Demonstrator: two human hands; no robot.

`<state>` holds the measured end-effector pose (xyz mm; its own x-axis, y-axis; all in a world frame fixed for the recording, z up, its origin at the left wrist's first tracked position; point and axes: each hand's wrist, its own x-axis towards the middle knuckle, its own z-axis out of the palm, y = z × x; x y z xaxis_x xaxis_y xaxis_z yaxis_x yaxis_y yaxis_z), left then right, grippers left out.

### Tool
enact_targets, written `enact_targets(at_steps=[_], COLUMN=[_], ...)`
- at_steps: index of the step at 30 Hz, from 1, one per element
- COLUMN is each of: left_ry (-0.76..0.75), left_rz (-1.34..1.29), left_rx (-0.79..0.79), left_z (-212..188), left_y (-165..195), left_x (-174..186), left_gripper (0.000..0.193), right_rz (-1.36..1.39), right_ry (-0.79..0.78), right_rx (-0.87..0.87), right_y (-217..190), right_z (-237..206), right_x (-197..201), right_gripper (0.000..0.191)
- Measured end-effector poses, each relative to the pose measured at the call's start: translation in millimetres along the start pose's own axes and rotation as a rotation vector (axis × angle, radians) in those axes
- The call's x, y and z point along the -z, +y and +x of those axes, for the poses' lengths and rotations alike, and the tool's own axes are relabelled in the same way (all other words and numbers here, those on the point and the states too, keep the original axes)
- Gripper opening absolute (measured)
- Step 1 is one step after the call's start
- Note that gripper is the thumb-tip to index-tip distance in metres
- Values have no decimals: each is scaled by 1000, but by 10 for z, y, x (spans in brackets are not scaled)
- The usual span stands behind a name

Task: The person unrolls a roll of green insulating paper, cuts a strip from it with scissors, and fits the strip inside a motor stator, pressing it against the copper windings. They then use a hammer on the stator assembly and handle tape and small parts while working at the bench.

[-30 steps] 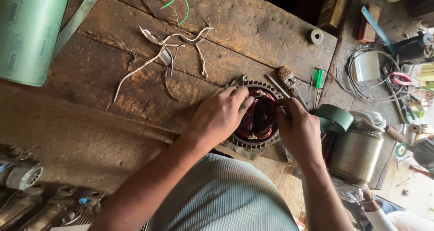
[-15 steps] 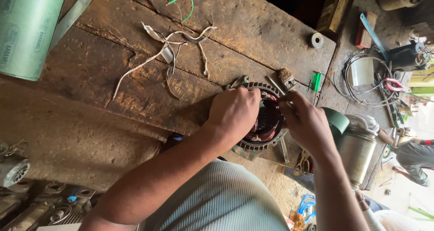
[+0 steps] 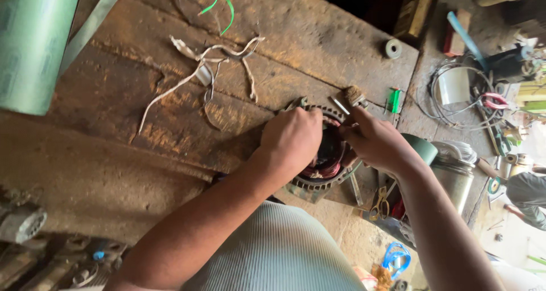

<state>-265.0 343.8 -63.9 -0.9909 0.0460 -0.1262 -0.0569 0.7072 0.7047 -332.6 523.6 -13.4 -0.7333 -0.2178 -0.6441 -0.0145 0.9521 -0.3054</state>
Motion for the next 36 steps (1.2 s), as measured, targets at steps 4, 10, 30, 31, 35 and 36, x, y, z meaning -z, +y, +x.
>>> enact_targets(at_steps=[4,10,30,31,35,36], left_ry=[9,-118,-125,-86,-84,-86], left_rz=[57,-32,268,246,208,253], left_rx=[13,116,126,95,84,93], left_z=[-15,-39,-7,-15,7,25], left_y=[13,160,409,379,296,295], left_x=[33,162,178,163,119,114], left_gripper=[15,16,17,18,18,18], right_rz=[-148,-90,28,26,9,-23], right_ry=[-40,106,281,274,255,245], right_rx=[162,146,457,462,573,578], right_y=[-2,16,381,389,435,438], right_z=[35,-90,21,41,210,251], right_x=[52,-50,-123,-129,-140,-135], right_gripper=[26,24,30,30,32,32])
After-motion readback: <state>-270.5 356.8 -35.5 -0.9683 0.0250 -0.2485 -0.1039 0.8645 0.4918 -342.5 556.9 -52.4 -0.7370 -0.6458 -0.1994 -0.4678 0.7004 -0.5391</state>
